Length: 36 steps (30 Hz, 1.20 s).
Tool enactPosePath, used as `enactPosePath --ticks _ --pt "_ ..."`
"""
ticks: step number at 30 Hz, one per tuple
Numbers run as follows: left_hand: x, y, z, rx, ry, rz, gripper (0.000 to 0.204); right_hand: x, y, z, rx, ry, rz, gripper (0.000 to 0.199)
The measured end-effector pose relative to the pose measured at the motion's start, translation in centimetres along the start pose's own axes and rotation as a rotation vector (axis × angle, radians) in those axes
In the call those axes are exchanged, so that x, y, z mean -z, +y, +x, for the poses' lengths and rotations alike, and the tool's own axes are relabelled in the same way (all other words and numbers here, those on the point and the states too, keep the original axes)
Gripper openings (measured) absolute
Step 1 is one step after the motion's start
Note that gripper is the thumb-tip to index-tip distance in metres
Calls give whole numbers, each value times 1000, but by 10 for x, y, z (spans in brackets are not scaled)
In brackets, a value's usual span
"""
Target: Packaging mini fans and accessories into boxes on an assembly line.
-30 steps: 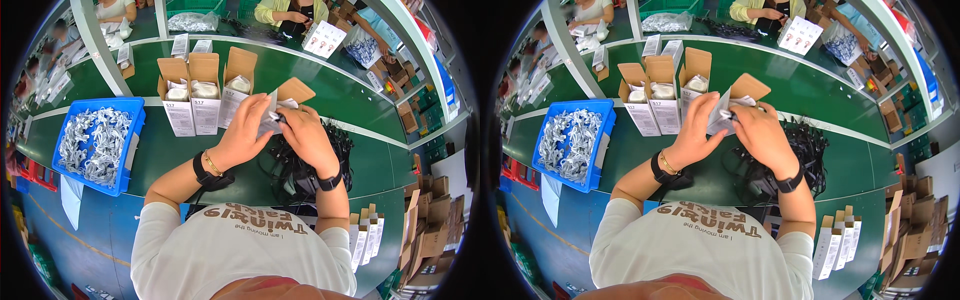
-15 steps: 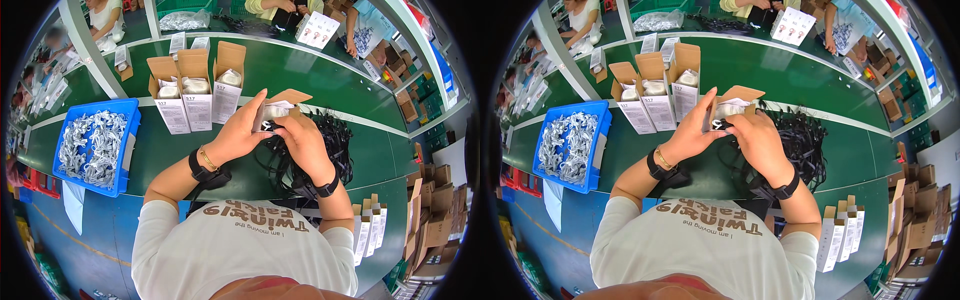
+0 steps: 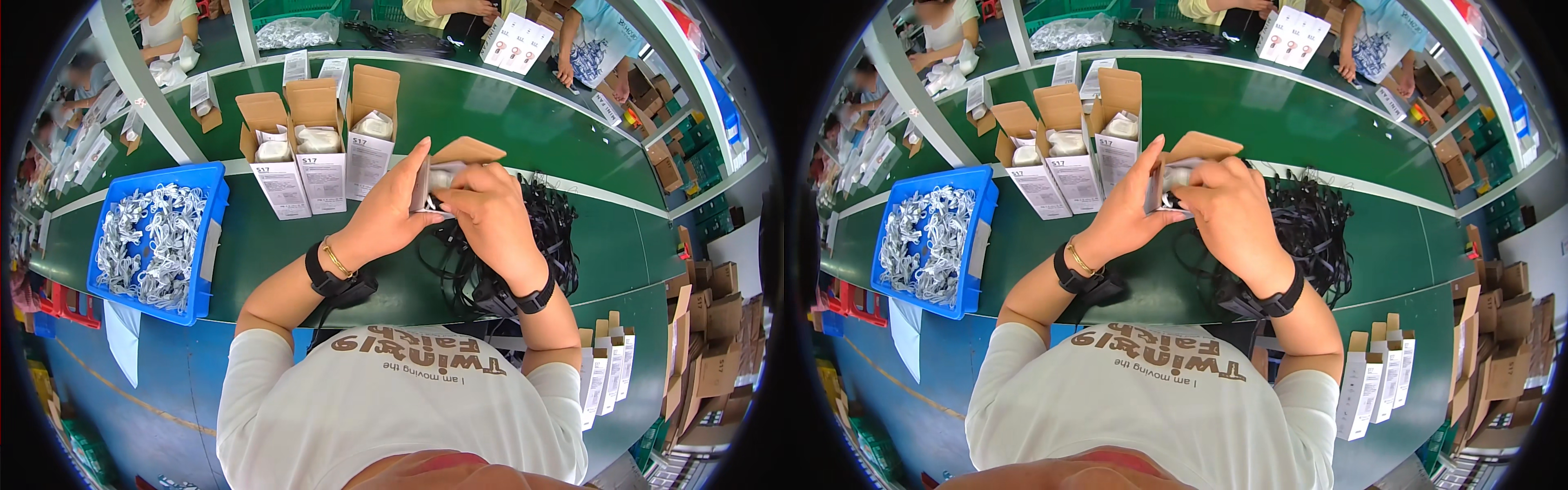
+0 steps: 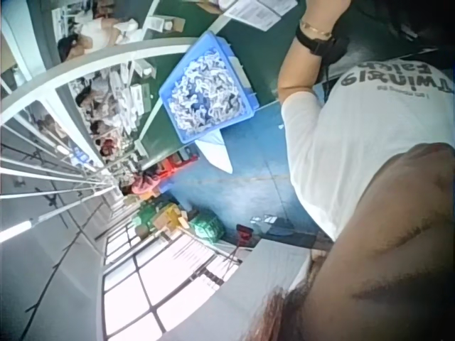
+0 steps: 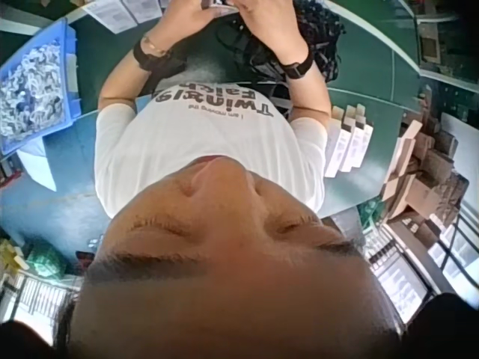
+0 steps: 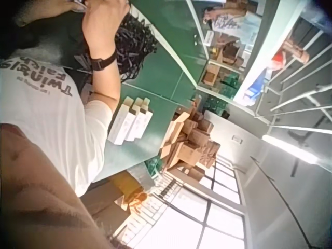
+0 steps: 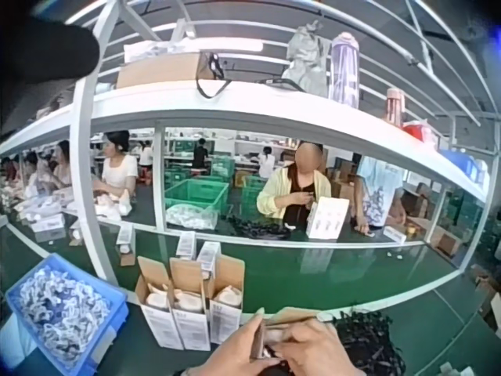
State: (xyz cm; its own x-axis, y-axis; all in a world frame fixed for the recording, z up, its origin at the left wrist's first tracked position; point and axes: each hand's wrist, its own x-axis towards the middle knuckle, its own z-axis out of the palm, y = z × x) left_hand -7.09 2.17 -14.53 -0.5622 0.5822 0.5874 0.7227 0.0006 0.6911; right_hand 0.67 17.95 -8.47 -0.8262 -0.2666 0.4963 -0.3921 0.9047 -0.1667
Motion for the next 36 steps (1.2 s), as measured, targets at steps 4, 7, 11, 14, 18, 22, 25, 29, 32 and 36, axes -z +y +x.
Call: enactPosePath --ticks 4,7,11,14,18,22,25,29,32,36 --pt "-2 -2 -1 -8 19 38 95 -5 -2 1 11 19 -52 24" --pt "-2 2 -2 19 15 39 95 -3 -13 -5 -3 34 -76 26" --pt "-4 -4 -4 50 1 43 93 -3 -24 -11 -25 -3 -136 30" --pt "-11 -16 1 -44 44 152 91 -9 -24 -16 4 -16 -269 36" --pt "5 -11 -1 75 118 107 92 -16 -23 -12 23 138 -50 57" --pt "11 10 4 37 302 -77 95 -22 -16 -31 33 459 106 76" --pt "-6 42 3 315 489 -183 97 -35 -13 -47 -6 607 159 85" --pt "-41 57 -6 -5 122 -665 94 -20 -7 -68 -276 697 130 93" --pt "-47 50 -2 -106 -359 -480 67 21 17 -125 -538 680 596 89" --pt "-54 7 2 -247 -783 -159 45 84 9 -198 -929 648 301 78"
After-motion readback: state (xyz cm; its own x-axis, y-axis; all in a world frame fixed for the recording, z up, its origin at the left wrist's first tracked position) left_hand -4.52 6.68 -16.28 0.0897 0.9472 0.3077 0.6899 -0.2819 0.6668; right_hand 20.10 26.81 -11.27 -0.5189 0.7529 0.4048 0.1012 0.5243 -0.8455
